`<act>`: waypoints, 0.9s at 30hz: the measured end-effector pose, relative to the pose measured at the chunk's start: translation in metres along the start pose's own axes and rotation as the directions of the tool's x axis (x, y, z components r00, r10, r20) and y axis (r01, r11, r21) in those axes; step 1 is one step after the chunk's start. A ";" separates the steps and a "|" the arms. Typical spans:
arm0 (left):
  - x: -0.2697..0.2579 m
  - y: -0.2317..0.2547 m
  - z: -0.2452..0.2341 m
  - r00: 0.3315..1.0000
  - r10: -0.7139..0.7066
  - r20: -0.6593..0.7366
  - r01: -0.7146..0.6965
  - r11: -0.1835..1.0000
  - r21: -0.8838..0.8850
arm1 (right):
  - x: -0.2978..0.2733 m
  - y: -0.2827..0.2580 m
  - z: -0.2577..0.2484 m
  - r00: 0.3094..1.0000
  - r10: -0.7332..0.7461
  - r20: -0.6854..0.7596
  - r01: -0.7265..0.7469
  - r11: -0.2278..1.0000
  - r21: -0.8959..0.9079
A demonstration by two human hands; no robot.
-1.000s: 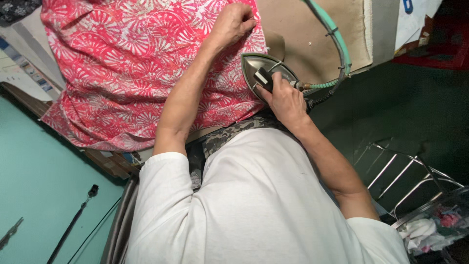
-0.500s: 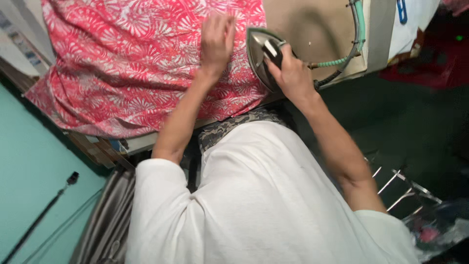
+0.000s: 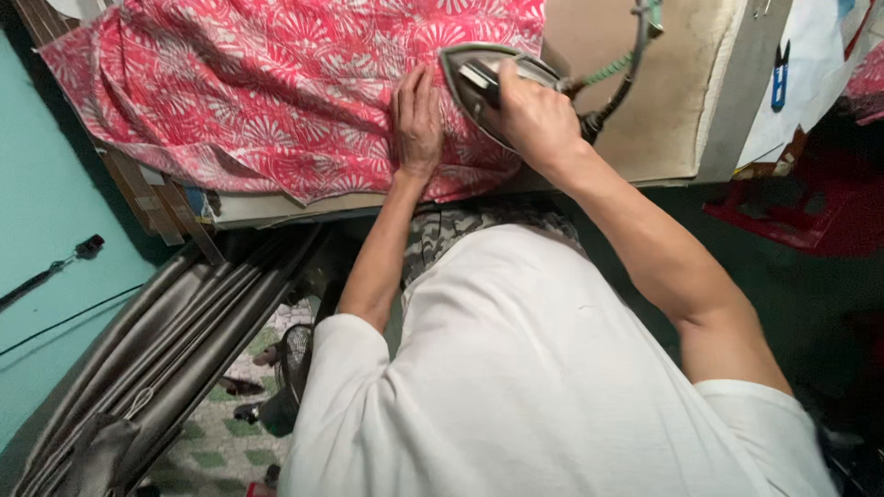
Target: The person irons a pink patterned cloth on a workbench. They repeatedly smooth the fabric with their hands, use a steam iron to press it, and reposition the cloth to cover different areas. The person also uses a ruler to measure and align the fabric before ironing.
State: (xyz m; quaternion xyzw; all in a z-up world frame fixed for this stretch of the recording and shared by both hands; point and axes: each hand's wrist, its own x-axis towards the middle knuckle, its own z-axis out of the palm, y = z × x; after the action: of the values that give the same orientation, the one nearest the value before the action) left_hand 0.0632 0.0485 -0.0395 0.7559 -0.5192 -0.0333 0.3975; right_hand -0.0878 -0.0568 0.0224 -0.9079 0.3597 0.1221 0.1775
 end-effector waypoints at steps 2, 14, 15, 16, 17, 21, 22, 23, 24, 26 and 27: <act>-0.006 -0.004 -0.002 1.000 0.006 0.005 -0.006 0.997 -0.077 | -0.015 0.018 -0.002 0.995 0.096 0.026 -0.097 0.995 0.010; -0.012 -0.013 -0.007 0.987 -0.044 0.155 0.059 0.994 -0.093 | -0.022 0.052 0.001 0.969 0.246 -0.013 -0.241 0.958 0.153; -0.012 -0.012 -0.006 0.985 -0.044 0.169 0.061 0.994 -0.096 | -0.020 0.055 0.002 0.966 0.252 -0.049 -0.242 0.958 0.154; -0.015 -0.010 -0.008 0.986 -0.059 0.159 0.074 0.994 -0.086 | -0.025 0.058 0.003 0.971 0.234 -0.044 -0.225 0.963 0.150; -0.017 -0.007 -0.010 0.981 -0.052 0.189 0.068 0.994 -0.081 | -0.031 0.061 0.002 0.964 0.262 -0.035 -0.253 0.954 0.163; -0.013 0.001 -0.014 0.983 -0.054 0.175 0.057 0.998 -0.011 | -0.026 0.085 -0.004 0.969 0.238 -0.064 -0.225 0.960 0.169; -0.017 0.008 -0.011 0.984 -0.050 0.172 0.050 0.999 0.004 | -0.020 0.092 -0.004 0.971 0.230 -0.070 -0.215 0.960 0.181; -0.021 0.014 -0.007 0.998 -0.055 0.022 0.053 0.995 0.079 | -0.014 0.100 -0.003 0.976 0.202 -0.076 -0.188 0.969 0.157; -0.033 0.026 -0.001 0.990 -0.060 -0.125 0.078 0.986 0.146 | -0.014 0.110 0.000 0.983 0.173 -0.069 -0.163 0.978 0.127; -0.051 0.049 0.003 0.988 -0.025 -0.151 0.049 0.986 0.160 | -0.002 0.134 0.000 0.992 0.104 -0.075 -0.091 0.983 0.159; -0.059 0.061 0.005 0.984 0.017 -0.178 0.013 0.986 0.164 | 0.004 0.146 0.000 0.995 0.043 -0.090 -0.026 0.982 0.186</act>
State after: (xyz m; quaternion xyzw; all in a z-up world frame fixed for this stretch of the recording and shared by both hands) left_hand -0.0123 0.0843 -0.0260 0.7855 -0.4832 0.0781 0.3787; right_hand -0.1861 -0.1584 -0.0132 -0.8858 0.3931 0.0484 0.2419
